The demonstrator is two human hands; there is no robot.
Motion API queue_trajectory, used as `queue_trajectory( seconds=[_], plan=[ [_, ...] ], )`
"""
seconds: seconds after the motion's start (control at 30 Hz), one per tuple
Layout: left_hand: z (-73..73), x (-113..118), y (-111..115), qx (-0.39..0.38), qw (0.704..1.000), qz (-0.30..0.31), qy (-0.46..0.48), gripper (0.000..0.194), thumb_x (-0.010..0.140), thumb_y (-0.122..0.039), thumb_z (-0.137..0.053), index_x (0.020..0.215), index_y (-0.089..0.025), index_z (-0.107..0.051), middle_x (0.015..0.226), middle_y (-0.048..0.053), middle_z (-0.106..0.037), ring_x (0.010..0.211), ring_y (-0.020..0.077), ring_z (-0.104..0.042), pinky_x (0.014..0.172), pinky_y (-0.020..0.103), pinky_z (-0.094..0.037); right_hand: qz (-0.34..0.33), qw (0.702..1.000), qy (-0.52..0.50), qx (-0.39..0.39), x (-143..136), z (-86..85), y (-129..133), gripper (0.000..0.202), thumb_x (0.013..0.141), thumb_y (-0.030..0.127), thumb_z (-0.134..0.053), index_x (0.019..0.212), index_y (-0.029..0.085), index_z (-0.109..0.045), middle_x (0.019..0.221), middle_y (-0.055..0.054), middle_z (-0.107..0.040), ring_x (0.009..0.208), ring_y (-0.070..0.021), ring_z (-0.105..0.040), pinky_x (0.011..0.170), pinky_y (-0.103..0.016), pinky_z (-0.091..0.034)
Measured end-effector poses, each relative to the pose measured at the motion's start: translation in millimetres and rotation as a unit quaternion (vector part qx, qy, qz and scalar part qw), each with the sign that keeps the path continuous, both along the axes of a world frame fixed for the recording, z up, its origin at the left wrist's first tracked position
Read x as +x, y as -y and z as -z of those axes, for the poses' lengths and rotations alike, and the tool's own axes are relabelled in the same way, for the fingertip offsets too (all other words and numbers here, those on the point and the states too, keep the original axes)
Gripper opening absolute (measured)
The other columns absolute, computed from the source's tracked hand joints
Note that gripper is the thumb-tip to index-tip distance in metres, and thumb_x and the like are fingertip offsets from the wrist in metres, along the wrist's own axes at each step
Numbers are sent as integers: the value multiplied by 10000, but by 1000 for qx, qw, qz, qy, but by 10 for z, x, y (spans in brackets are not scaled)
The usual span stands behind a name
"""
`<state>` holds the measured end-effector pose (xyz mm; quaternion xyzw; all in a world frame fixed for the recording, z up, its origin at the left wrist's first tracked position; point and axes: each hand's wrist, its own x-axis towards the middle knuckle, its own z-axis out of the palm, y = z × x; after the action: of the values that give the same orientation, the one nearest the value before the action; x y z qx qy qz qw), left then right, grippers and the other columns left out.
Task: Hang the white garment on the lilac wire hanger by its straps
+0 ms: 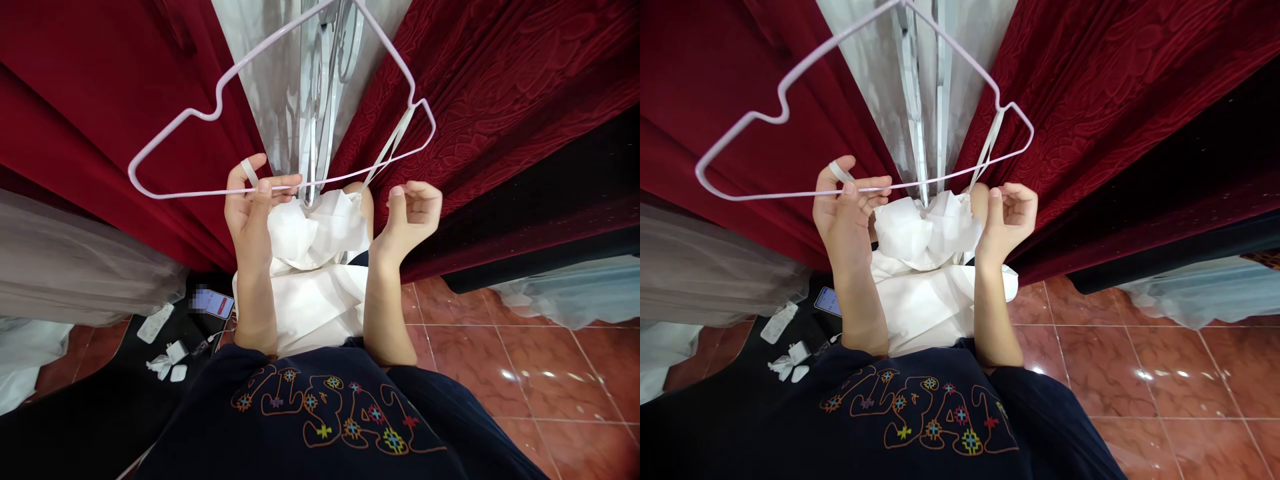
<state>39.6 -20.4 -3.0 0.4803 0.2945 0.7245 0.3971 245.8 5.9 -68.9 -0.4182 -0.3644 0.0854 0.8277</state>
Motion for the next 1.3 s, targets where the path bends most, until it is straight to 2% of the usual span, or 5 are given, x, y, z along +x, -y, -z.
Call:
queue_trajectory(
  seconds=[0.2, 0.43, 0.97, 1.17, 1.3],
  plan=[
    [-41, 33, 54, -15, 999, -27, -29, 317, 1041, -552, -776, 1040, -247, -691, 995, 68, -861, 902, 227, -821, 805, 348, -641, -168, 982, 26, -88, 0, 211, -115, 439, 900, 538, -817, 1204, 252, -681, 1052, -18, -741, 935, -129, -731, 879, -312, -625],
    [-38, -20, 32, -11, 999, -22, -34, 352, 1019, -572, -803, 998, -245, -674, 956, 53, -853, 852, 213, -799, 786, 345, -650, -157, 982, 29, -98, -47, 108, -62, 438, 871, 520, -844, 1165, 228, -703, 978, 9, -709, 839, -91, -680, 802, -256, -573],
    [-32, -74, -1, -20, 997, -50, -51, 349, 1050, -574, -748, 976, -245, -658, 883, 48, -818, 841, 207, -787, 824, 345, -646, -270, 949, 135, -96, 48, -480, 153, 475, 850, 626, -873, 817, 235, -606, 705, 54, -575, 585, -59, -480, 527, -239, -383],
    [7, -153, -48, -33, 997, -40, -49, 373, 1020, -586, -776, 940, -248, -640, 858, 41, -811, 784, 196, -748, 777, 324, -622, -279, 957, 85, -8, 330, -956, 7, 323, 791, 472, -965, 815, 230, -752, 594, 34, -551, 462, -56, -387, 427, -285, -214],
    [6, -165, -49, -28, 998, -24, -42, 357, 1032, -555, -780, 937, -239, -642, 869, 51, -818, 750, 181, -716, 767, 316, -602, -261, 965, 8, 25, 674, -922, -241, 308, 727, 455, -959, 907, 220, -875, 646, -16, -667, 502, -58, -424, 442, -264, -172]
  ],
)
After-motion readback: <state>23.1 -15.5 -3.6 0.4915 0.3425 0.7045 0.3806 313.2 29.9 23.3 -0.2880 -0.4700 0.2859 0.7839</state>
